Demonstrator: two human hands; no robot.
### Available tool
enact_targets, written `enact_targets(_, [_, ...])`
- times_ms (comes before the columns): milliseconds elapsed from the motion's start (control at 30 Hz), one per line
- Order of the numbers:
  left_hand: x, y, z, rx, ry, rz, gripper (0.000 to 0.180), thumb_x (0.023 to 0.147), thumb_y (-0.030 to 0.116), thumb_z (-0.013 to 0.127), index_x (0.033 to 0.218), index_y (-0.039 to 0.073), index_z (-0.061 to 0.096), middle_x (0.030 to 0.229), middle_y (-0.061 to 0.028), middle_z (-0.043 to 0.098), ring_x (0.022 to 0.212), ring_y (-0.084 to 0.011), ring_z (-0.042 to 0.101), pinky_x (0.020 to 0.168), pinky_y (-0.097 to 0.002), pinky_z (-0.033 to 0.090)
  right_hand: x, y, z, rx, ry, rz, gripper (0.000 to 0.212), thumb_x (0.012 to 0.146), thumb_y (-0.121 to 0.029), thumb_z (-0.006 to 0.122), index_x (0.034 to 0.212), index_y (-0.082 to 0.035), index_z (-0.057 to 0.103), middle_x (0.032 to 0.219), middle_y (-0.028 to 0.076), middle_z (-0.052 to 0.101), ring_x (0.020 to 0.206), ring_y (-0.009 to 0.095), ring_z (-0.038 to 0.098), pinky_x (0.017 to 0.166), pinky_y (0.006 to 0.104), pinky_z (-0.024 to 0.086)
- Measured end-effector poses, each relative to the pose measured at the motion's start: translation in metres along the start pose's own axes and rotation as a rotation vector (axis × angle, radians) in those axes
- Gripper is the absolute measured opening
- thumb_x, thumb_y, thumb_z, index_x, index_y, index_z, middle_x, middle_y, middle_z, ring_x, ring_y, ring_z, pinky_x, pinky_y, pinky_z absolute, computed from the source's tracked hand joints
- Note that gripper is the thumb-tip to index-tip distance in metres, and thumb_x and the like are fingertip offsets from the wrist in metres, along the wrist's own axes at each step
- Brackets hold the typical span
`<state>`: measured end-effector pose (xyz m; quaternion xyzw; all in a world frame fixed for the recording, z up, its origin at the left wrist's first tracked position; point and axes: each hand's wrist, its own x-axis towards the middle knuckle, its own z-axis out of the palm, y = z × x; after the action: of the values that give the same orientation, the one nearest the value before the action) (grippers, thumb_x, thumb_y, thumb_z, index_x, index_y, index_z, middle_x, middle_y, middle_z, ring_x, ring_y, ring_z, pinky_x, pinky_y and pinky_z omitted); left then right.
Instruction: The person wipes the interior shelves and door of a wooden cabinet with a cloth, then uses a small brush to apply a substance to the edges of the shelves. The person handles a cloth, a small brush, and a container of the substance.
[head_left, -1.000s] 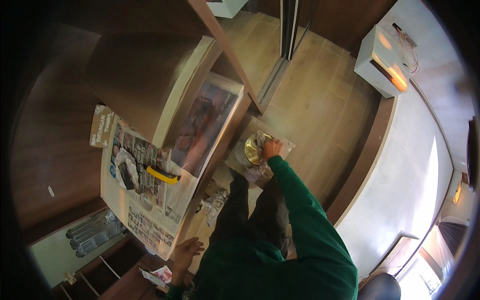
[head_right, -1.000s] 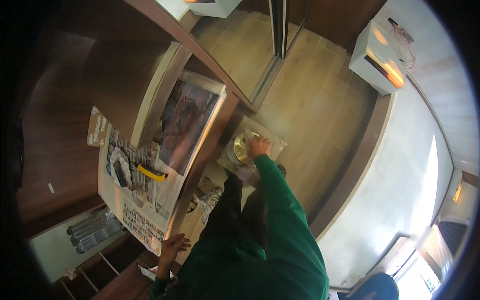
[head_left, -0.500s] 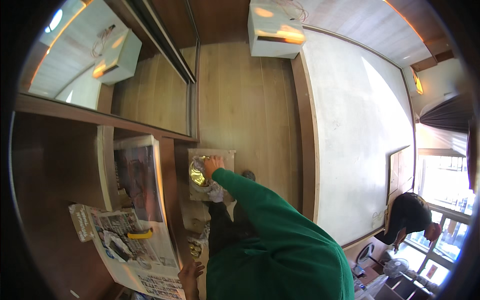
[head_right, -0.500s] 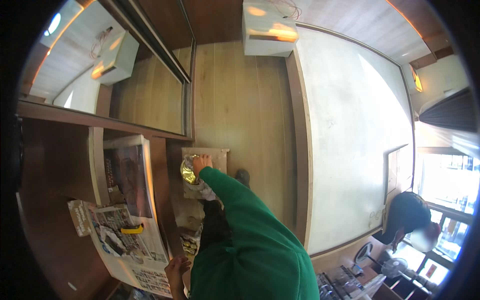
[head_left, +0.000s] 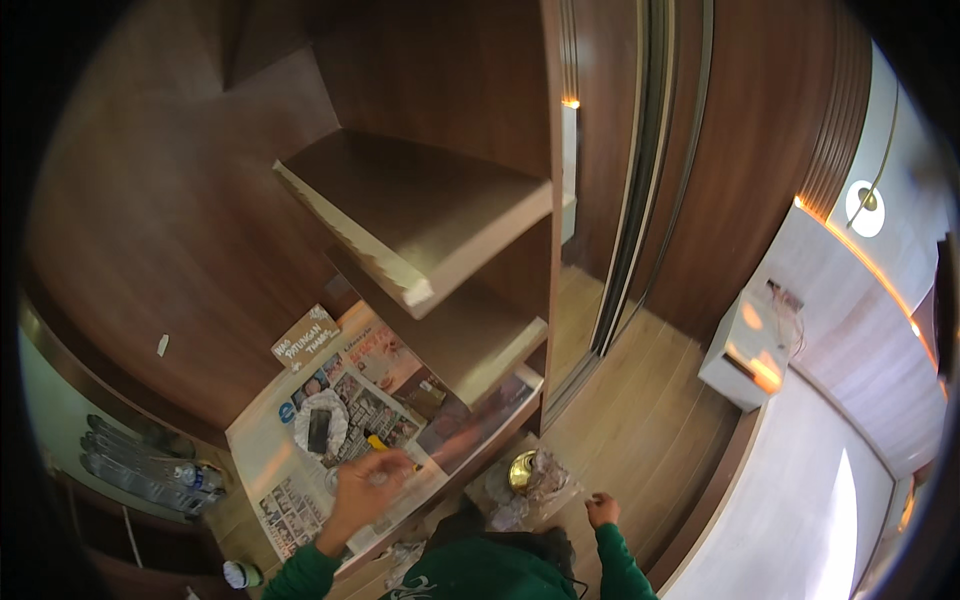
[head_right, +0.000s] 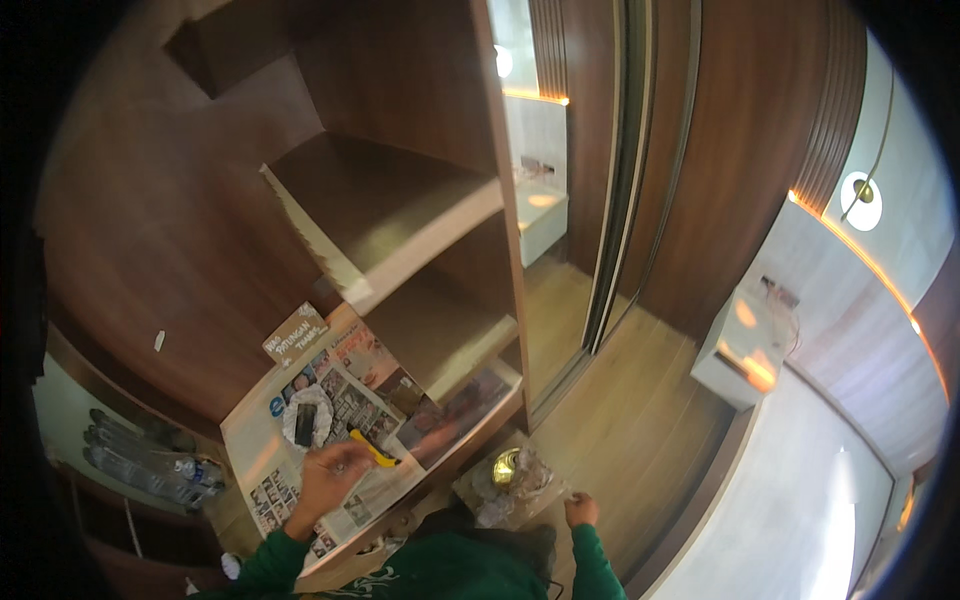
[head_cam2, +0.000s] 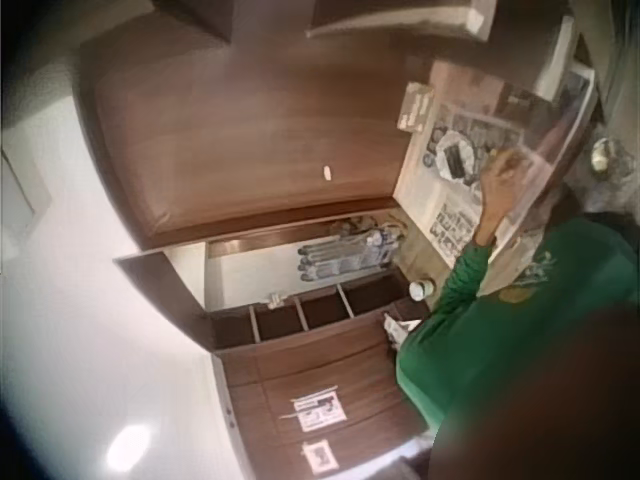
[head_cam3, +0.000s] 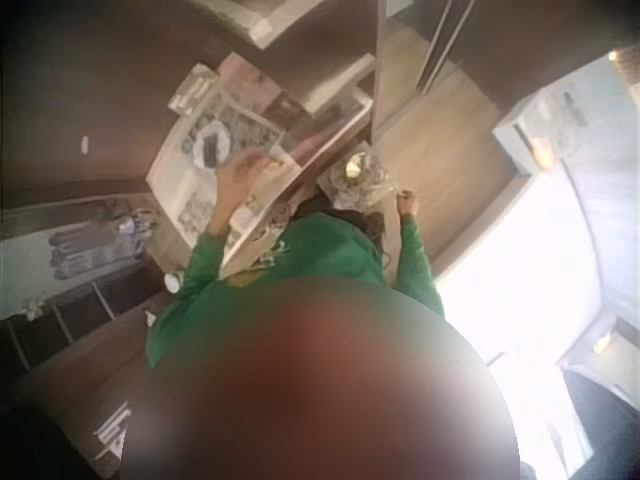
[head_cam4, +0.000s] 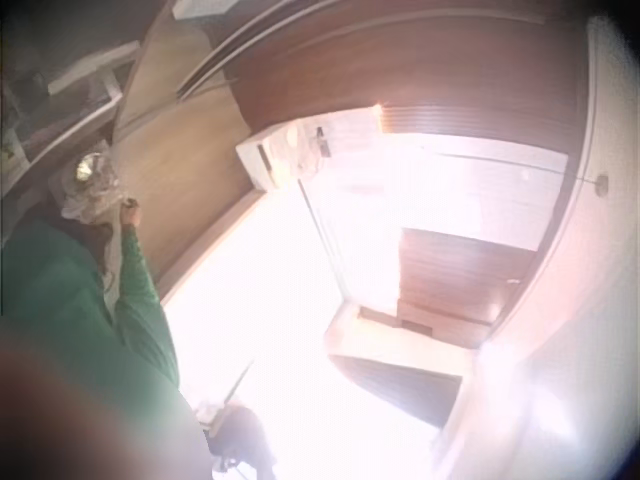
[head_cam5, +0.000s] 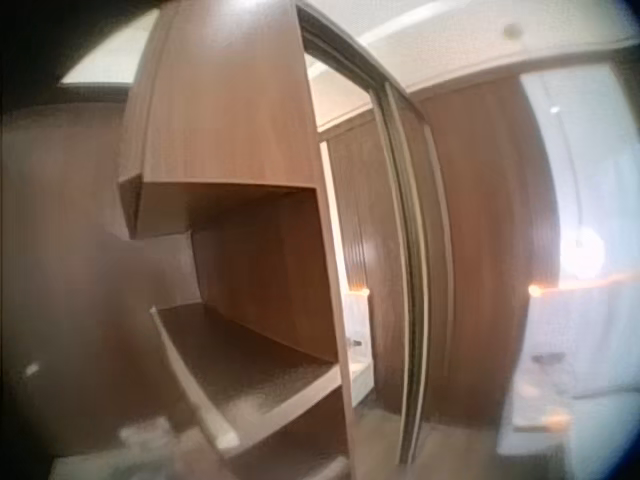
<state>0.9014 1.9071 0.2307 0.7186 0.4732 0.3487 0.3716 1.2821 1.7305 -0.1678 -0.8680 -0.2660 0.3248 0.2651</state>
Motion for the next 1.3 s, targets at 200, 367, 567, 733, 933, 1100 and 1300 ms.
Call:
enact_targets(200, [0.09, 0.119, -0.05, 0.202, 0.354, 0.816, 0.02, 0.079, -0.005, 0.079, 0.098, -0.001, 0.073, 0.09, -0.0119, 0.073, 0.08, -0.023, 0.07, 0.073, -0.034, 0.055, -0.013, 0.017, -0.026, 0.439, 0.241, 0.253, 0.028, 0.086, -0.01, 0.072, 0.109, 0.007, 0.073, 0.096, 0.022, 0.076, 0.084, 0.031, 0.076, 0.075, 0.0414, 0.064])
enact_targets(367, [0.138, 0.157, -0.048, 0.379, 0.378, 1.173, 0.032, 0.074, -0.002, 0.084, 0.104, 0.001, 0.071, 0.1, -0.0139, 0.071, 0.085, -0.0279, 0.068, 0.072, -0.0361, 0.054, -0.026, -0.049, -0.028, 0.683, 0.277, 0.113, 0.022, 0.09, -0.006, 0.069, 0.107, 0.008, 0.071, 0.087, 0.014, 0.074, 0.068, 0.023, 0.074, 0.054, 0.0314, 0.056])
enact_targets(567, [0.148, 0.172, -0.059, 0.262, 0.304, 1.118, 0.036, 0.074, 0.002, 0.084, 0.107, 0.0, 0.071, 0.108, -0.0149, 0.07, 0.091, -0.0275, 0.068, 0.076, -0.0345, 0.055, -0.081, -0.24, -0.093, 0.825, 0.041, -0.323, 0.027, 0.093, -0.011, 0.072, 0.115, 0.006, 0.072, 0.098, 0.013, 0.075, 0.087, 0.019, 0.074, 0.074, 0.0286, 0.056])
enact_targets(733, [0.13, 0.165, -0.06, 0.091, 0.288, 1.055, 0.028, 0.075, -0.002, 0.079, 0.103, -0.002, 0.073, 0.104, -0.0165, 0.072, 0.091, -0.025, 0.07, 0.079, -0.0328, 0.055, -0.149, -0.425, -0.15, 0.808, -0.026, -0.892, 0.026, 0.1, -0.01, 0.067, 0.122, 0.005, 0.069, 0.109, 0.01, 0.073, 0.097, 0.016, 0.07, 0.081, 0.0277, 0.054])
enact_targets(933, [0.098, 0.119, -0.062, 0.075, 0.27, 0.833, 0.022, 0.075, -0.002, 0.078, 0.097, -0.002, 0.073, 0.099, -0.0159, 0.072, 0.089, -0.0262, 0.071, 0.082, -0.035, 0.055, -0.18, -0.52, -0.171, 0.923, -0.02, -0.967, 0.029, 0.101, -0.015, 0.068, 0.125, 0.001, 0.067, 0.112, 0.008, 0.07, 0.093, 0.014, 0.067, 0.081, 0.0276, 0.054])
enact_targets(1100, [0.081, 0.052, -0.078, 0.095, 0.271, 0.541, 0.02, 0.076, -0.002, 0.079, 0.095, 0.0, 0.074, 0.097, -0.0139, 0.073, 0.087, -0.023, 0.071, 0.08, -0.0321, 0.055, -0.188, -0.527, -0.17, 0.969, -0.098, -0.867, 0.029, 0.101, -0.018, 0.068, 0.124, 0.001, 0.066, 0.108, 0.006, 0.07, 0.088, 0.012, 0.066, 0.076, 0.0265, 0.053])
enact_targets(1300, [0.063, -0.003, -0.089, 0.006, 0.24, 0.289, 0.016, 0.078, -0.003, 0.077, 0.093, 0.0, 0.076, 0.096, -0.0111, 0.073, 0.085, -0.0178, 0.069, 0.079, -0.0309, 0.054, -0.191, -0.532, -0.175, 0.955, -0.1, -0.798, 0.027, 0.104, -0.019, 0.064, 0.12, 0.002, 0.068, 0.104, 0.007, 0.073, 0.082, 0.012, 0.067, 0.067, 0.0254, 0.052])
